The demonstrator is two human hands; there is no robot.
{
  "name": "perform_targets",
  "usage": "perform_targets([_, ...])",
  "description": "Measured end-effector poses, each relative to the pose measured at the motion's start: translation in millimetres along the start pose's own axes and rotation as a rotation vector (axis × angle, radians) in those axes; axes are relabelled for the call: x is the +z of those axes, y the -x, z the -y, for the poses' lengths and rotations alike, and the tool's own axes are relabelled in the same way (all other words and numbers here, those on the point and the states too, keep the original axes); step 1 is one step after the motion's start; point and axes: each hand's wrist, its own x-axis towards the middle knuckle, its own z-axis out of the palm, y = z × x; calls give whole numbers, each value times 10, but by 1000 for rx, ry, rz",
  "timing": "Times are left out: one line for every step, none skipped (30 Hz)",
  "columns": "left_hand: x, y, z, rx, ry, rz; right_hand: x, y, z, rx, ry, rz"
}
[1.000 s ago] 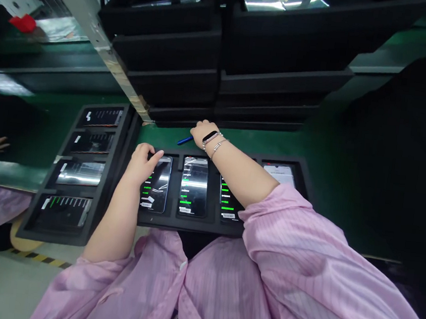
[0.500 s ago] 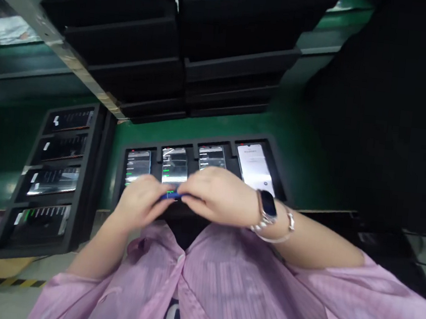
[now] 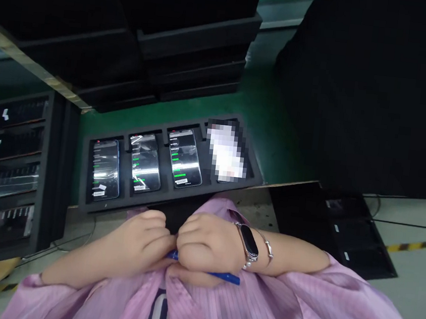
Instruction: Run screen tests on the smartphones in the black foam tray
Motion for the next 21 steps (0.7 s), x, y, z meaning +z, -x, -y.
perform_targets([7, -8, 3, -1, -5, 24, -44, 27, 26, -7, 12, 27])
perform_targets([-3, -1, 11, -8, -8, 47, -102, 62, 57, -7, 4, 32])
perform_targets([-28, 23, 26, -27, -9, 60, -175, 106, 88, 9, -22, 11])
perform_targets([-67, 62, 51, -63, -13, 65, -265, 162, 116, 53, -59, -44])
perform_targets([-115, 116, 87, -115, -26, 53, -369, 229, 133, 126, -96, -132])
perform_targets([-166, 182, 133, -178, -46, 27, -483, 306, 134, 237, -122, -245])
perform_targets([-215, 254, 188, -238, -74, -14, -602, 390, 114, 390, -130, -366])
perform_targets([-255, 330, 251, -287, -111, -65, -717, 479, 72, 553, -101, -480])
perform_targets([-283, 404, 318, -323, -151, -121, -821, 567, 10, 707, -37, -565])
perform_targets([-299, 474, 387, -349, -194, -174, -908, 651, -67, 833, 31, -621])
perform_targets([-301, 539, 456, -369, -242, -224, -975, 728, -152, 927, 89, -651])
perform_targets([-293, 600, 523, -389, -298, -268, -1021, 795, -237, 999, 132, -670])
perform_targets([-278, 660, 586, -413, -361, -304, -1048, 851, -314, 1043, 152, -688])
perform_targets([-259, 720, 644, -444, -426, -333, -1061, 897, -377, 1070, 163, -713])
perform_targets([-238, 782, 697, -478, -485, -354, -1063, 931, -424, 1089, 175, -740])
perform_targets([-218, 848, 742, -514, -536, -371, -1059, 955, -453, 1100, 185, -761])
perform_targets([-198, 918, 782, -549, -575, -388, -1054, 970, -466, 1102, 195, -767])
perform_targets([-179, 990, 815, -580, -604, -406, -1050, 977, -468, 1110, 211, -757])
perform_targets([-161, 1061, 841, -609, -624, -426, -1048, 978, -462, 1124, 236, -732])
perform_targets([-143, 1128, 861, -642, -636, -449, -1047, 973, -452, 1140, 266, -700])
perform_targets([-125, 1188, 875, -682, -639, -471, -1046, 964, -442, 1155, 298, -670])
